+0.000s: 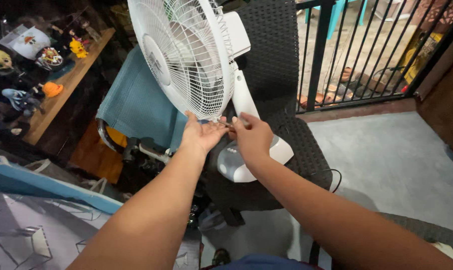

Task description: The person disassembles a white Sun Star electric fan by removing the front grille and wiping the fan blades with a cloth. They then reattach the front grille to the fan. The task is performed on a small stool in a cluttered indoor room.

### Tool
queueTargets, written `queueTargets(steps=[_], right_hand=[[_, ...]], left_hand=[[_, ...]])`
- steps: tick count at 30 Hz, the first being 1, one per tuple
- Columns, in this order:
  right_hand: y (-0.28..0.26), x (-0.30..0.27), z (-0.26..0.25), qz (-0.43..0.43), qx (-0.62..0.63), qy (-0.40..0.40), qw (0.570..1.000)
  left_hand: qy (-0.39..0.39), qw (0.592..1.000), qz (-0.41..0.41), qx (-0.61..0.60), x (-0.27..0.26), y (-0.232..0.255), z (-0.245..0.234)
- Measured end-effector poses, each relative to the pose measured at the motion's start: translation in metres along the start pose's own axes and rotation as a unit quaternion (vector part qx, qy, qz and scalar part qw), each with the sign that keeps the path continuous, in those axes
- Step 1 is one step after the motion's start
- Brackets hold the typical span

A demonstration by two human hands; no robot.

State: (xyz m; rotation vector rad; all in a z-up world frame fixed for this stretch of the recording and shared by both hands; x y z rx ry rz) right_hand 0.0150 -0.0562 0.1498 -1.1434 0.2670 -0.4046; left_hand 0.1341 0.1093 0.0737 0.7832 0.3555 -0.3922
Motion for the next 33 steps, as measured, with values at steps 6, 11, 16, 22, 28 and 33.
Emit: queueTargets(steps=[6,11,16,22,28,33], right_hand=[[-0.015,0.005,0.007,-0.05,-0.091,-0.009,0.995],[-0.034,-0.014,0.025,-0.201,-0.105,-0.061,0.972],[-0.015,-0.011,0.028,-0.143,-0.049,-0.09,0.984],[-0.011,-0.005,0.036,-0.122,0.06,-0.163,0.977],[-0.019,-0.016,0.036,-0.183,-0.015,-0.161,0.97],[-0.039,-0.024,0.034,-0.258,-0.086,-0.169,0.947]], left_hand=[[0.018,1.0,0.007,0.019,-0.005,0.0,-0.004],[-0.014,1.0,0.011,-0.012,0.018,0.005,-0.009],[-0.008,1.0,0.018,0.011,0.036,0.016,-0.022],[-0.008,1.0,0.022,-0.003,0.031,0.021,-0.023],[-0.007,1.0,0.015,-0.003,0.021,0.02,-0.021],[-0.015,0.999,0.038,-0.002,0.019,0.017,-0.021]])
Point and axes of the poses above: each hand's wrist, its own x-axis towards the middle knuckle, its own z-axis out of the palm, y = z × x, the point moved 9 cm from there along x, towards the middle knuckle, and after that the axes turned 15 degrees about x, right-handed, at the moved point
